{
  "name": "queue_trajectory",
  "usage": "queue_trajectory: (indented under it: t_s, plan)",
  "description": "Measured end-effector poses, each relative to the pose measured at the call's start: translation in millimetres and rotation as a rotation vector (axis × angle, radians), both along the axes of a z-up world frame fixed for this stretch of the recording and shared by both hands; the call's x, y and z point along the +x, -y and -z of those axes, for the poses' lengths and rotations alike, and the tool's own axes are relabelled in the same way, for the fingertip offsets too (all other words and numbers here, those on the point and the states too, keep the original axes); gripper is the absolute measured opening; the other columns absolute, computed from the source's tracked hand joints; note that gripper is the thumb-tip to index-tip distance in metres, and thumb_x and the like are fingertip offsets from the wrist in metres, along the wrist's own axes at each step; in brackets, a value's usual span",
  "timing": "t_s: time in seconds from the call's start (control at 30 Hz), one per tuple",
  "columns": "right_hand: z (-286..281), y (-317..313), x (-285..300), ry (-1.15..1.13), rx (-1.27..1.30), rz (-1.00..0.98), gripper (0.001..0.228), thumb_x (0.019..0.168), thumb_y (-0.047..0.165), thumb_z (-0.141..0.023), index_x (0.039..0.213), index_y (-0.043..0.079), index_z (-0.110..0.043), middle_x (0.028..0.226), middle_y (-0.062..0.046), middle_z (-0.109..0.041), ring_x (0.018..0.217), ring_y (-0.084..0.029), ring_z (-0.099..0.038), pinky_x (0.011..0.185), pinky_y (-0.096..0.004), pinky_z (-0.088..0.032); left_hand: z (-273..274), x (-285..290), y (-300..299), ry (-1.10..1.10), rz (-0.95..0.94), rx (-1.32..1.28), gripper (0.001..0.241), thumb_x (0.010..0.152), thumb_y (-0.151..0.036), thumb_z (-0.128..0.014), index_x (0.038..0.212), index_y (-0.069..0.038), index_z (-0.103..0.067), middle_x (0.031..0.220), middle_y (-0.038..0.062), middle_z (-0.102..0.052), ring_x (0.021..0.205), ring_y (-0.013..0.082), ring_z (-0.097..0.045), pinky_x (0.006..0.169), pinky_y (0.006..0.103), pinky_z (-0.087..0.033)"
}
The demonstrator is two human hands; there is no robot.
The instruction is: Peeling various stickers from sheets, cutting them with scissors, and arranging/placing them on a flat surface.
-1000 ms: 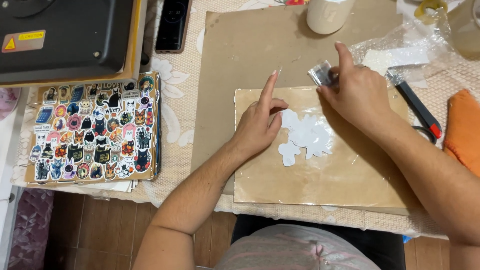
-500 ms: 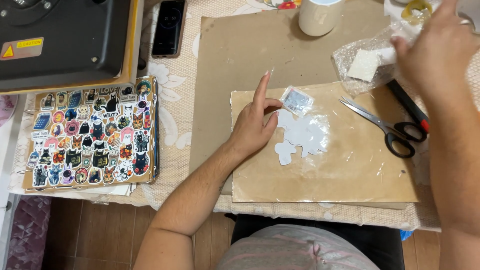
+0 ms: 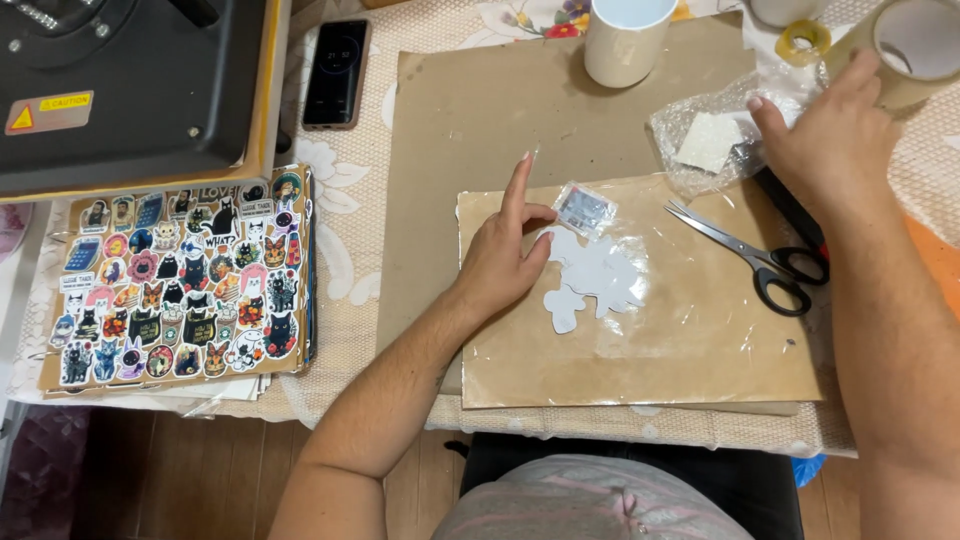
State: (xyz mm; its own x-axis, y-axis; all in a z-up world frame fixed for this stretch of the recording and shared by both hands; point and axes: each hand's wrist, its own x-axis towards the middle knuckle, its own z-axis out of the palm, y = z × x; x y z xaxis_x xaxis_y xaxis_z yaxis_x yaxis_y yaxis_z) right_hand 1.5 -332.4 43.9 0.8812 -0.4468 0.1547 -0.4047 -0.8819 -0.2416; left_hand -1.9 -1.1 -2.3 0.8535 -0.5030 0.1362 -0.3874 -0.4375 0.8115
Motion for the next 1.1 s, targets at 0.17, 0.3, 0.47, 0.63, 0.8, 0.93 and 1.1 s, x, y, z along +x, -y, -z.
queue_trajectory:
  t_s: [0.17,0.3,0.47,0.63,0.8,0.93,1.1]
  plan:
    - [-24.2,-19.4,-16.6,0.172,0.390,-0.079,0.060,0.110,0.004,-0.066,0.142,0.001,-0.015,0.145,-0.028,-0.024,0.118,-0.059,-0.047,0.099,-0.063,-0.037,-0.5,-1.7,-0.3,0.022,0.012,0.004,0.090,0.093,-0.009,-0.060,0.159,-0.014,0.000,0.113,0.006,-0.073,0.103,0.0221,-0.070,0.084,0.0340,-0.055]
    - [7.3,11.3,1.8,0.538,0.488,-0.208,0.063,0.092,-0.027,-0.064,0.133,0.003,-0.027,0.126,-0.024,-0.044,0.096,-0.028,-0.057,0.075,-0.030,-0.054,-0.2,-0.8,0.4,0.029,0.006,-0.014,0.091,0.092,-0.009,-0.060,0.159,-0.013,0.001,0.112,0.006,-0.073,0.105,0.0226,-0.070,0.089,0.0351,-0.055]
    - [-34.8,-18.4,-7.7,0.817,0.523,-0.764,0.058,0.109,-0.042,-0.063,0.140,-0.008,-0.028,0.137,-0.034,-0.041,0.104,-0.044,-0.064,0.089,-0.045,-0.055,-4.9,-5.0,2.9,-0.046,-0.037,-0.272,0.097,0.091,-0.011,-0.069,0.159,-0.010,0.000,0.127,0.016,-0.067,0.119,0.0271,-0.068,0.111,0.0339,-0.049]
    - [-70.5,-44.4,-44.5,0.686,0.421,-0.740,0.010,0.134,-0.017,-0.069,0.130,-0.011,-0.062,0.128,-0.022,-0.061,0.124,-0.033,-0.064,0.115,-0.041,-0.053,4.1,5.4,3.1,-0.233,-0.014,-0.738,0.112,0.084,-0.021,-0.078,0.160,-0.012,0.004,0.144,0.022,-0.055,0.130,0.0294,-0.058,0.107,0.0349,-0.049]
    - [-88.8,-76.3,-52.4,0.634,0.424,-0.788,0.006,0.133,-0.018,-0.069,0.129,-0.015,-0.072,0.127,-0.022,-0.072,0.111,-0.026,-0.069,0.088,-0.030,-0.044,11.3,13.4,3.0,-0.594,-0.003,-1.025,0.122,0.075,-0.012,-0.081,0.161,-0.019,0.005,0.147,0.032,-0.044,0.122,0.0311,-0.058,0.103,0.0409,-0.050]
    - [-74.4,-83.6,-45.9,0.649,0.610,-0.709,0.033,0.130,-0.017,-0.068,0.146,-0.002,-0.043,0.132,-0.025,-0.064,0.125,-0.033,-0.070,0.109,-0.036,-0.053,16.2,16.2,-0.3,-0.658,-0.006,-1.170,0.102,0.082,-0.002,-0.079,0.162,-0.010,-0.016,0.100,0.016,-0.073,0.086,0.0226,-0.071,0.085,0.0321,-0.059]
    - [-62.2,-70.0,-32.0,0.607,0.528,-0.618,0.019,0.130,0.010,-0.079,0.131,-0.006,-0.070,0.117,-0.014,-0.073,0.105,-0.015,-0.069,0.085,-0.023,-0.048,4.4,17.9,-4.1,-0.621,-0.111,-1.155,0.100,0.079,-0.002,-0.080,0.160,-0.009,-0.021,0.093,0.013,-0.074,0.073,0.0185,-0.071,0.077,0.0296,-0.059]
